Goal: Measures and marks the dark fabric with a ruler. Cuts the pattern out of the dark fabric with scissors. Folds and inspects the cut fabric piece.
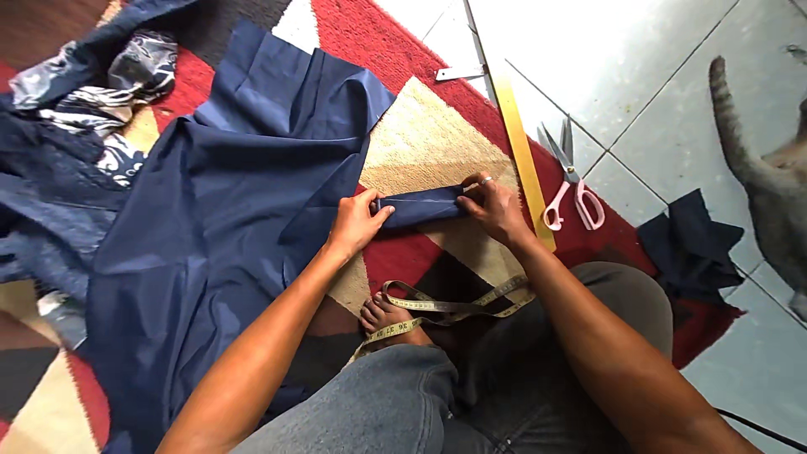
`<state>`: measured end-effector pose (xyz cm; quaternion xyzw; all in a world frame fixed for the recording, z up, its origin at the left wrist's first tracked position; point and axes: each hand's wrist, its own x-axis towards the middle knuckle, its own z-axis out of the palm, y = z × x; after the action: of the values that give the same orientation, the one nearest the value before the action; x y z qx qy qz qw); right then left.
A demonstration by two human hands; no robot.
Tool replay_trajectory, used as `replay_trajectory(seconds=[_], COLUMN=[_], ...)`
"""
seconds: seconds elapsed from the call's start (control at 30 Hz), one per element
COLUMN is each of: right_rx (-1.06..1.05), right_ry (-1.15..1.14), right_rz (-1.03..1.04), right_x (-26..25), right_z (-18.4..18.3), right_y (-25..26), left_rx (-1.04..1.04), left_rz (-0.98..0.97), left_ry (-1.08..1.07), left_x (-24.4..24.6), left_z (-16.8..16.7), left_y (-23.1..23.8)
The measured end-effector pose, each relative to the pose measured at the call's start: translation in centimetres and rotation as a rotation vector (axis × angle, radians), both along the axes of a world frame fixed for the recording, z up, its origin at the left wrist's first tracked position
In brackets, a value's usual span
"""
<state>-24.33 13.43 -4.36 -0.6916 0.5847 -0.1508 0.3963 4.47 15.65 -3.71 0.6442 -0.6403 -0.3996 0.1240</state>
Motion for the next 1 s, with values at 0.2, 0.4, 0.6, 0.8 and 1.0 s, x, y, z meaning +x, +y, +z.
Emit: replay_trajectory(seconds=[0.2, 0.4, 0.6, 0.8, 1.0], right_rx=[0.045, 0.107, 0.075, 0.049, 0.0], right_ry=[0.007, -0.011, -0.003, 0.004, 0.005], right_rz=[0.009, 0.055, 0.047, 0.033, 0.016], right_x=[-0.2, -0.8, -0.6, -0.4, -0.4], right_z=[-1.0, -0.9, -0.6, -0.4, -0.5], right_y=[-0.3, -1.0, -0.6, -0.7, -0.4], left_rx=[0.021, 0.031, 0.055, 0.055, 0.013], left_rz=[0.049, 0.11, 0.173, 0.258, 0.298], left_ry=[0.046, 0.111, 0.173, 0.174, 0.152], left_x=[0.5, 0.7, 0.8, 0.4, 0.1], left_z=[-0.9, -1.2, -1.1, -0.9, -1.2], left_y=[1.1, 1.4, 1.6, 1.7, 1.2])
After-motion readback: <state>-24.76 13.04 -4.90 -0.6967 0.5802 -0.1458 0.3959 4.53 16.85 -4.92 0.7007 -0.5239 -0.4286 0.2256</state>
